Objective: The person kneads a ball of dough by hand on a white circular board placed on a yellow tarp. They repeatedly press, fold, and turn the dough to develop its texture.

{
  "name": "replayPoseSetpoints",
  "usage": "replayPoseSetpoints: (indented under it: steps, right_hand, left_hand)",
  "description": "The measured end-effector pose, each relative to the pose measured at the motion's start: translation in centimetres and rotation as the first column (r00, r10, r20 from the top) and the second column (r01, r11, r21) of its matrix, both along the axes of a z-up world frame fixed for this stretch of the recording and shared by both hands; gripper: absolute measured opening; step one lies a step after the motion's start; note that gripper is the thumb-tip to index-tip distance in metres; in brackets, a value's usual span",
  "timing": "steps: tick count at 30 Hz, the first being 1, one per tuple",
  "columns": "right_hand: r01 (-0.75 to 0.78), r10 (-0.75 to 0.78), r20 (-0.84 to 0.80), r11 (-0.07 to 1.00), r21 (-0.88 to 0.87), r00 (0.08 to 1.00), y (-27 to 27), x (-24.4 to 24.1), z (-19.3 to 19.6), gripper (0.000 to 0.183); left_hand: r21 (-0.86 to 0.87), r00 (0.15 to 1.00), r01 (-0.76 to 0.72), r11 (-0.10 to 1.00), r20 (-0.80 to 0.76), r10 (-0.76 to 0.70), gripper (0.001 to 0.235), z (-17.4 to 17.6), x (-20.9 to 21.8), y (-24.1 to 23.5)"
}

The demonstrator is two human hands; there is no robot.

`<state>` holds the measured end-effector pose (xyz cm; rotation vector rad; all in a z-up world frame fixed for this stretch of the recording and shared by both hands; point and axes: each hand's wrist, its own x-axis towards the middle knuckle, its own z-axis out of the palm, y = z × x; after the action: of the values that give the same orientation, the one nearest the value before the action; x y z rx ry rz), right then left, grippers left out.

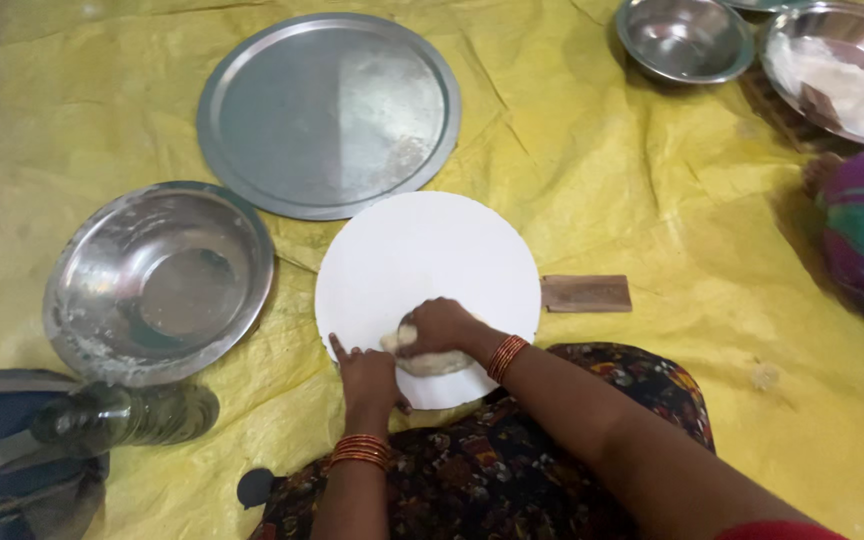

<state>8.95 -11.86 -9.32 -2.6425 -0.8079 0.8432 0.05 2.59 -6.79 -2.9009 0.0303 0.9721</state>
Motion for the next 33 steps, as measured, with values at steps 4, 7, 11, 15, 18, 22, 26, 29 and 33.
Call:
replayPoseSetpoints:
  steps: [4,7,11,15,18,22,26,29,33]
  right_hand:
    - [-0.187,0.186,0.067,0.982,0.011,0.980,-1.5,-2.1,-0.5,0.070]
    - [-0.196,0.195,0.039,0.980,0.028,0.980,-2.6,-3.1,0.4,0.073]
    - [-0.075,0.073,0.042,0.996,0.038,0.996,-3.4,-2.8,3.8,0.082]
    - [-0.254,0.107,0.362,0.887,0.387,0.926,-5.2,-1.6,8.6,0.067]
    - [-0.158,0.095,0.244,0.955,0.249,0.965,-5.8,-0.9,11.0,0.052]
    - [0.207,-0.253,0.150,0.941,0.269,0.956,-7.0,-0.3,10.5,0.050]
    - [0.172,-0.380,0.286,0.815,0.553,0.880,-5.4,-0.6,6.5,0.046]
    - [0.055,-0.297,0.499,0.895,0.443,0.814,-2.3,-2.3,2.6,0.079]
    - [0.234,-0.392,0.396,0.890,0.391,0.830,1.3,-1.2,0.0,0.114]
  left_hand:
    - [0.038,1.000,0.025,0.999,0.000,-0.025,0.070,1.3,0.0,0.2]
    - [0.045,1.000,0.023,0.999,0.020,-0.024,0.077,1.6,-0.3,0.1]
    - [0.040,0.999,0.015,0.999,0.029,-0.016,0.074,1.3,-0.3,0.2]
    - [0.046,0.998,0.030,0.998,0.058,-0.032,0.074,1.1,-0.5,0.3]
    - [0.017,0.992,0.043,0.999,0.119,-0.044,0.073,1.2,-0.5,0.3]
    - [0.050,0.997,0.043,0.998,0.058,-0.045,0.068,1.0,-0.4,0.3]
    - [0.038,0.997,0.073,0.997,0.030,-0.075,0.067,0.5,0.1,0.2]
    - [0.015,0.995,0.096,0.995,0.028,-0.096,0.072,-0.6,0.4,0.3]
    - [0.014,0.992,0.126,0.992,0.006,-0.127,0.079,-2.2,0.7,0.4]
